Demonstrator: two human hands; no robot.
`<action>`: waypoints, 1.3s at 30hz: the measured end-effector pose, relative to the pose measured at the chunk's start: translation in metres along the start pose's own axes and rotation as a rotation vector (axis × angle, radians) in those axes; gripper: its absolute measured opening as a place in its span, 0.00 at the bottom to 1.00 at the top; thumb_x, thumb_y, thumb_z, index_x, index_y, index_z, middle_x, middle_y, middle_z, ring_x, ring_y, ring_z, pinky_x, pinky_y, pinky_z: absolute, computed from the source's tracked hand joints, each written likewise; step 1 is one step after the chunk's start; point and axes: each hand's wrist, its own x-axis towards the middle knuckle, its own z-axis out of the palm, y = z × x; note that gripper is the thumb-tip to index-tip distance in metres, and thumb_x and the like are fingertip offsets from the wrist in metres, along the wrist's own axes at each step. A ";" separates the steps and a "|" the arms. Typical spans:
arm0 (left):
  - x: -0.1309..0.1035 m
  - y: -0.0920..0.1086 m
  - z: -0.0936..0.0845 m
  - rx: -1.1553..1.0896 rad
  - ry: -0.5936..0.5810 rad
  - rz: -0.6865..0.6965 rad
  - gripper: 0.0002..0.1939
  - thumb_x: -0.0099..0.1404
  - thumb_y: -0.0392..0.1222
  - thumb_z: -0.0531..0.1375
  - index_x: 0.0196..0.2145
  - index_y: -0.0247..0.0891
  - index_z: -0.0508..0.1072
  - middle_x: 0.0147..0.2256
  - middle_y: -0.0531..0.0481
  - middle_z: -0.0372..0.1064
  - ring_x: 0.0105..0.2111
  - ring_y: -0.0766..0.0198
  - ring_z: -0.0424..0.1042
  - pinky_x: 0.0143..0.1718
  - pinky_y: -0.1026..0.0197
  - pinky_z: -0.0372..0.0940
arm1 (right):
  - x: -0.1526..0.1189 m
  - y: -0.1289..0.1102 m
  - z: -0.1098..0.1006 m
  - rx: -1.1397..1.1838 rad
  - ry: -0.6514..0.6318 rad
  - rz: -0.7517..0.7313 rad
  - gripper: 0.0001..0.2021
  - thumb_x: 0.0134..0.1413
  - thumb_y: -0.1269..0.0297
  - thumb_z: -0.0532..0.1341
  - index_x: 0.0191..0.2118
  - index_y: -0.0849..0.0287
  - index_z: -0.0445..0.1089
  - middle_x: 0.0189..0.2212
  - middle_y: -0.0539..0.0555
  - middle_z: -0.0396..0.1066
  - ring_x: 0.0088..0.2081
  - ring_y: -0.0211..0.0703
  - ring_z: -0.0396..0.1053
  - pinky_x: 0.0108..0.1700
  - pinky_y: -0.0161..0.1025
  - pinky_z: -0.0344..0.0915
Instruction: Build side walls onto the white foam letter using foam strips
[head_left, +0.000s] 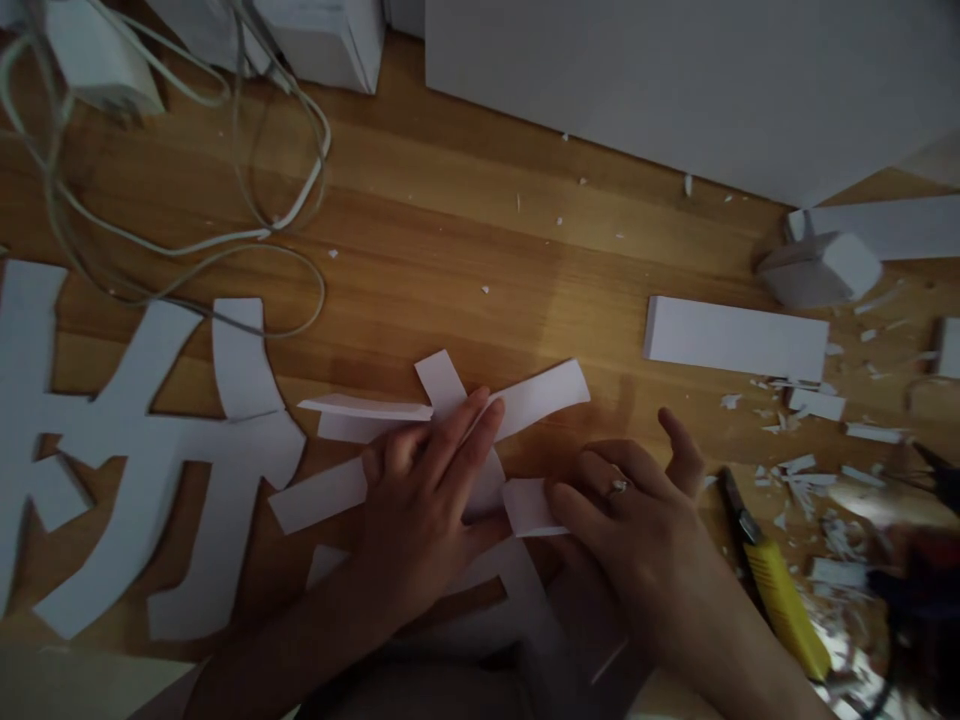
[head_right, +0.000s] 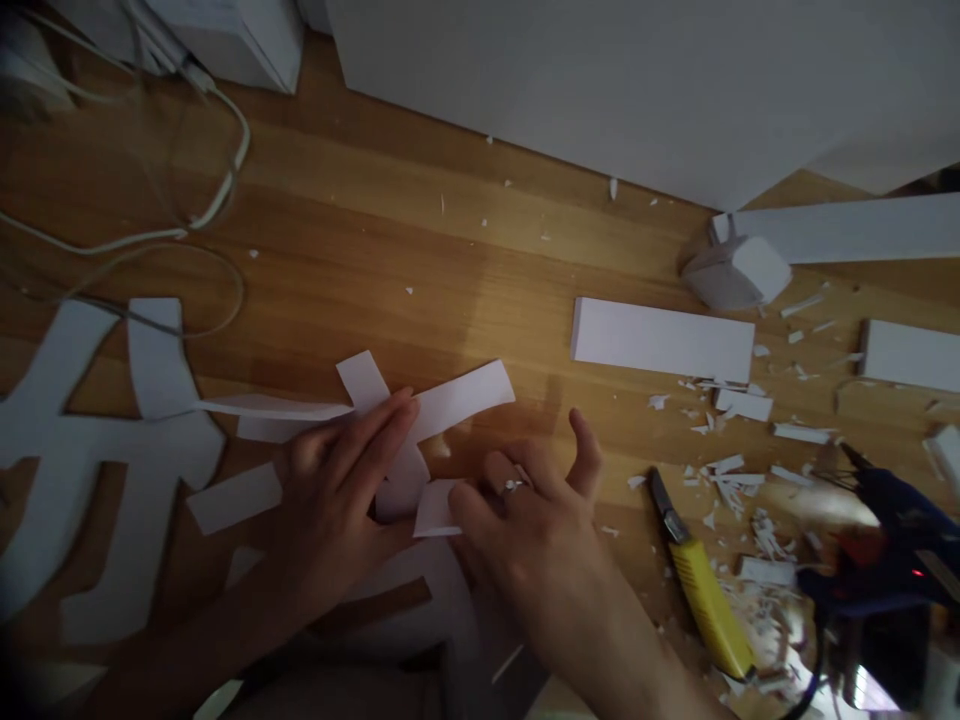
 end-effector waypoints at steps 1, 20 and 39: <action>0.000 0.000 0.001 0.010 0.006 -0.005 0.36 0.65 0.55 0.62 0.65 0.39 0.58 0.63 0.47 0.65 0.44 0.51 0.66 0.45 0.48 0.56 | 0.000 0.000 0.000 0.006 0.003 -0.005 0.18 0.70 0.64 0.48 0.30 0.54 0.69 0.28 0.51 0.69 0.40 0.48 0.65 0.67 0.62 0.35; -0.009 0.000 -0.010 -0.196 0.160 0.212 0.13 0.68 0.46 0.60 0.50 0.46 0.71 0.49 0.50 0.77 0.48 0.53 0.68 0.51 0.47 0.59 | -0.007 0.001 -0.008 -0.022 -0.085 -0.067 0.16 0.56 0.61 0.61 0.47 0.65 0.64 0.36 0.57 0.74 0.42 0.52 0.68 0.67 0.67 0.32; -0.009 0.026 0.031 -0.230 0.227 0.307 0.41 0.61 0.49 0.67 0.64 0.41 0.50 0.53 0.38 0.65 0.52 0.48 0.67 0.50 0.44 0.63 | -0.019 0.017 -0.020 0.199 -0.146 -0.136 0.35 0.45 0.75 0.59 0.62 0.65 0.52 0.54 0.65 0.69 0.59 0.55 0.63 0.66 0.67 0.39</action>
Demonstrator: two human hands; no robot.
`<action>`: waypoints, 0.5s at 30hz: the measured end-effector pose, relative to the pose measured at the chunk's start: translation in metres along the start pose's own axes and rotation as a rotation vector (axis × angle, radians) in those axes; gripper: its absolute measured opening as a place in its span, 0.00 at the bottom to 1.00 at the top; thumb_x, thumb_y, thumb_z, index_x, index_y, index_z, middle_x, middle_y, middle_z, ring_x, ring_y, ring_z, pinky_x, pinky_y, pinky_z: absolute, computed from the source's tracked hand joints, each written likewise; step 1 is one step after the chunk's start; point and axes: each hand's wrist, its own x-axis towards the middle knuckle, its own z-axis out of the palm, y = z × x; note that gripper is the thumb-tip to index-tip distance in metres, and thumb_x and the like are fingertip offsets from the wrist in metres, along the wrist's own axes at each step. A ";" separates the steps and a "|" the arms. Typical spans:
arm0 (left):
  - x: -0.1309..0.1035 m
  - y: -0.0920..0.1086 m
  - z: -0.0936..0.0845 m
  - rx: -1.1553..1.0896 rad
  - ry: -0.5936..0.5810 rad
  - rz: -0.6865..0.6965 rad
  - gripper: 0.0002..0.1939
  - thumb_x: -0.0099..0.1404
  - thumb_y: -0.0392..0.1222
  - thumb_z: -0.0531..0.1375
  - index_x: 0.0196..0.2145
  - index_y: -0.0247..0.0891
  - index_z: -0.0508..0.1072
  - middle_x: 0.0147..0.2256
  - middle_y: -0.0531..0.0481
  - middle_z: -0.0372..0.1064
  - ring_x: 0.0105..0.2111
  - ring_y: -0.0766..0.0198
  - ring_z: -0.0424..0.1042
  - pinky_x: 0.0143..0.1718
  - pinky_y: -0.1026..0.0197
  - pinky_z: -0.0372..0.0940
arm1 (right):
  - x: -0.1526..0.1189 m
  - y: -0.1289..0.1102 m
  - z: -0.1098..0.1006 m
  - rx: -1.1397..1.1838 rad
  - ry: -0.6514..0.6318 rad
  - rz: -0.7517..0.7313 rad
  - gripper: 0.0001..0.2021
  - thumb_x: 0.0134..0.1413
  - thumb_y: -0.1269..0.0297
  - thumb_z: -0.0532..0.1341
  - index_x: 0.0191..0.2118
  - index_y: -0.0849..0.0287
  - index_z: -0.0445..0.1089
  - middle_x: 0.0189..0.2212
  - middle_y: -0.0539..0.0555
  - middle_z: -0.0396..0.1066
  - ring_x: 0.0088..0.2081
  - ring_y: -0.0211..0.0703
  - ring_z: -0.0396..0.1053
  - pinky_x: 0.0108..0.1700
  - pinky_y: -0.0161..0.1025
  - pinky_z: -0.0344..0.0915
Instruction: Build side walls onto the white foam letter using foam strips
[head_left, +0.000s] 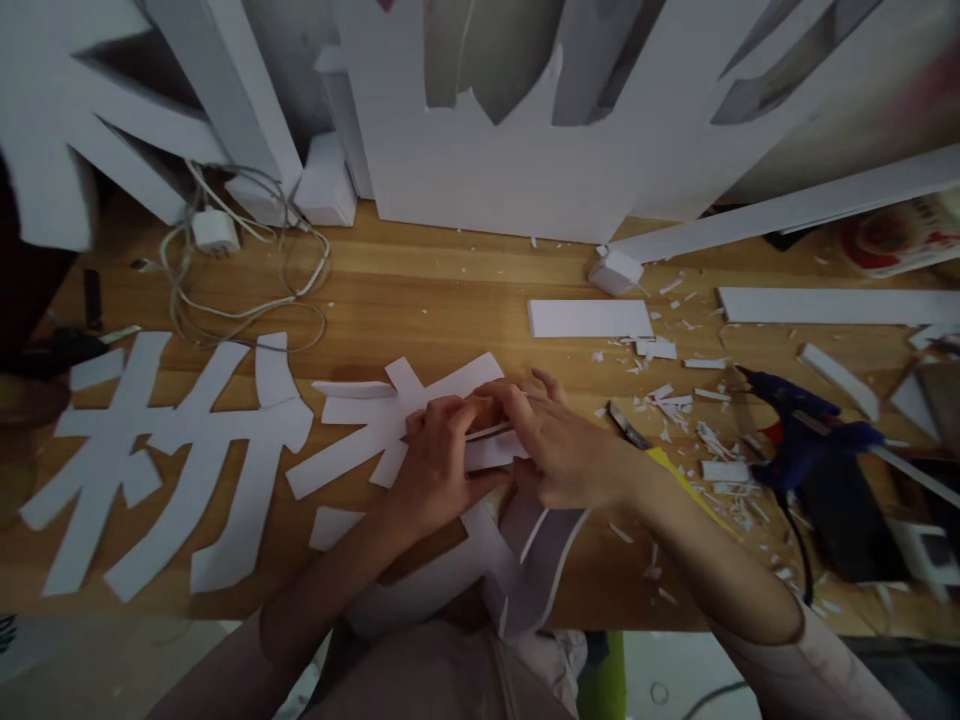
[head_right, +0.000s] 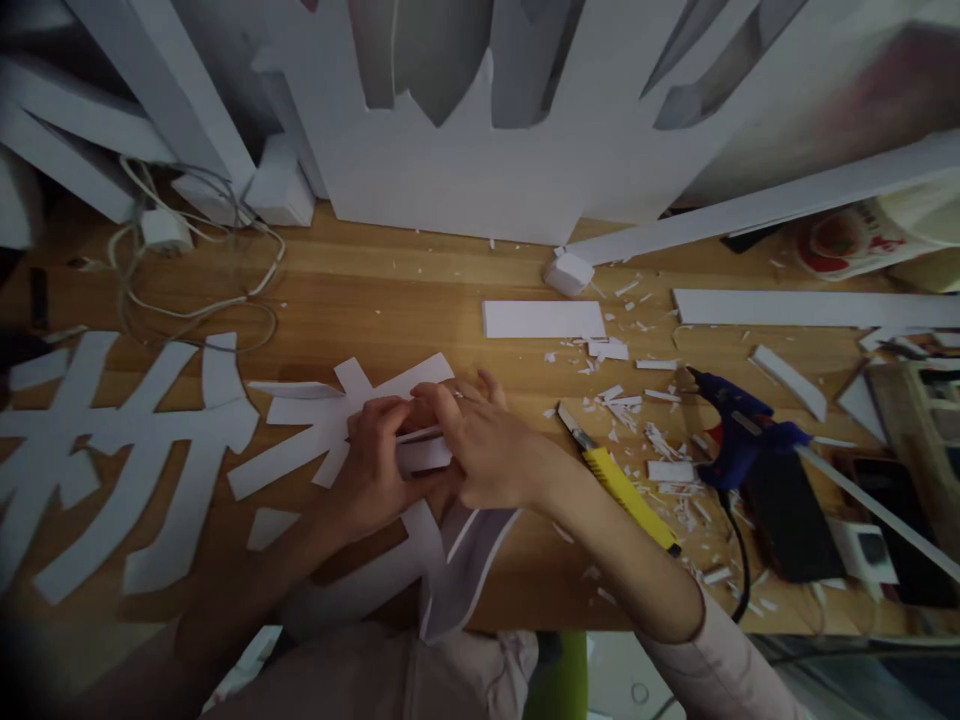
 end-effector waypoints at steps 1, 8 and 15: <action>0.000 0.000 0.000 0.006 0.014 0.008 0.40 0.61 0.50 0.67 0.63 0.41 0.51 0.51 0.39 0.66 0.49 0.49 0.67 0.48 0.45 0.63 | -0.002 0.002 -0.004 0.023 -0.008 0.019 0.29 0.50 0.73 0.59 0.59 0.62 0.56 0.52 0.63 0.70 0.57 0.53 0.65 0.66 0.66 0.42; 0.001 -0.004 0.002 0.013 -0.040 0.038 0.32 0.64 0.47 0.64 0.60 0.39 0.55 0.45 0.42 0.67 0.44 0.52 0.68 0.44 0.49 0.64 | -0.018 0.016 -0.022 -0.026 0.030 0.036 0.11 0.65 0.72 0.55 0.42 0.58 0.76 0.37 0.54 0.77 0.42 0.45 0.71 0.53 0.48 0.59; -0.003 -0.009 0.007 -0.023 0.003 0.048 0.36 0.66 0.51 0.63 0.63 0.42 0.47 0.49 0.42 0.66 0.42 0.56 0.70 0.43 0.51 0.66 | -0.011 0.005 -0.025 -0.120 -0.013 0.118 0.16 0.55 0.80 0.57 0.43 0.56 0.77 0.35 0.55 0.75 0.43 0.47 0.68 0.51 0.45 0.58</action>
